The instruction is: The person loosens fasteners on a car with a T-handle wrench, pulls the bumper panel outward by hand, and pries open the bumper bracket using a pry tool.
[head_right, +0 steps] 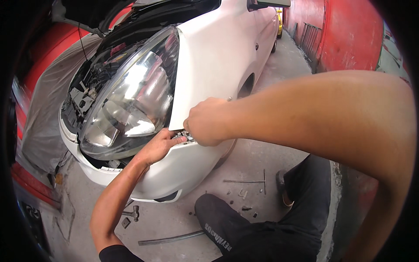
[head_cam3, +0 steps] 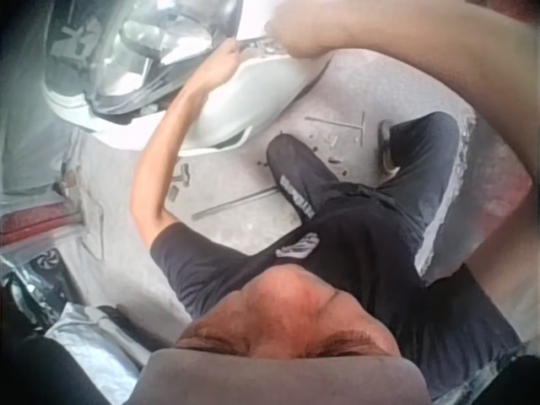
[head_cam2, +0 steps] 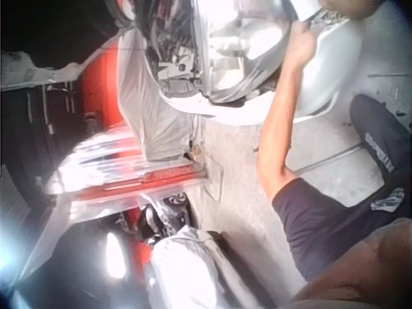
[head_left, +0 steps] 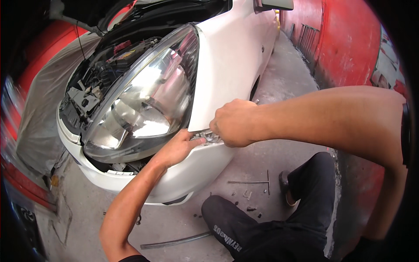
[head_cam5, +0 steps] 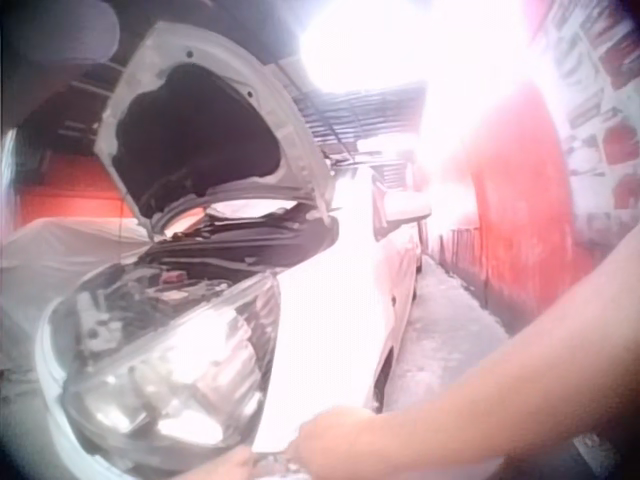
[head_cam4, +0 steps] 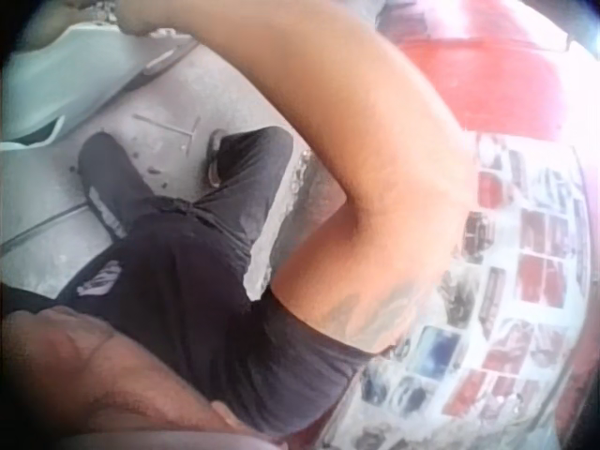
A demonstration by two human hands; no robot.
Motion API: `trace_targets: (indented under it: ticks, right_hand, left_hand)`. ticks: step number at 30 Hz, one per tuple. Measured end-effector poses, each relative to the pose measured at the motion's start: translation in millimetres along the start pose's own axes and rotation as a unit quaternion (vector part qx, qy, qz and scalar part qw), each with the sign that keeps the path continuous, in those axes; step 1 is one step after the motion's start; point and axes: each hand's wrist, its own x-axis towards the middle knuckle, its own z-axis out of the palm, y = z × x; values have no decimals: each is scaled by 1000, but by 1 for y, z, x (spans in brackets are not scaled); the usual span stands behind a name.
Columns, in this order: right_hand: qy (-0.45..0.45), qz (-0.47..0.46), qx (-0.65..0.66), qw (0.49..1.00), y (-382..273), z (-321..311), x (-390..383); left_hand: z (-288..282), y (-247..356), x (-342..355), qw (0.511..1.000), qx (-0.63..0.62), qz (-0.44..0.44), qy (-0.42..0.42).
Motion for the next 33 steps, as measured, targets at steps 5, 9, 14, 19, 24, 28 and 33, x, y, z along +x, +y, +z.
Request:
trace_targets:
  ticks: [5, 9, 14, 19, 24, 28, 33]
  right_hand:
    - [34, 13, 32, 999, 9, 16, -2]
    - [99, -94, -37, 990, 24, 37, -13]
    - [165, -139, -99, 971, 25, 57, -21]
    - [131, -149, -92, 976, 35, 48, -15]
    - [117, -179, -116, 970, 26, 25, -7]
    - [65, -129, -18, 989, 19, 15, -9]
    - [-3, 11, 84, 996, 7, 11, -7]
  left_hand:
    - [5, 1, 1, 998, -38, 37, 24]
    - [5, -8, 6, 999, -35, 6, 38]
    - [7, 3, 1, 998, -20, 5, 65]
    - [6, 11, 1, 997, -2, -49, 54]
    - [6, 3, 1, 996, -25, -52, 66]
    - [7, -5, 1, 996, -15, -15, 84]
    - [11, 1, 3, 996, -29, 6, 81]
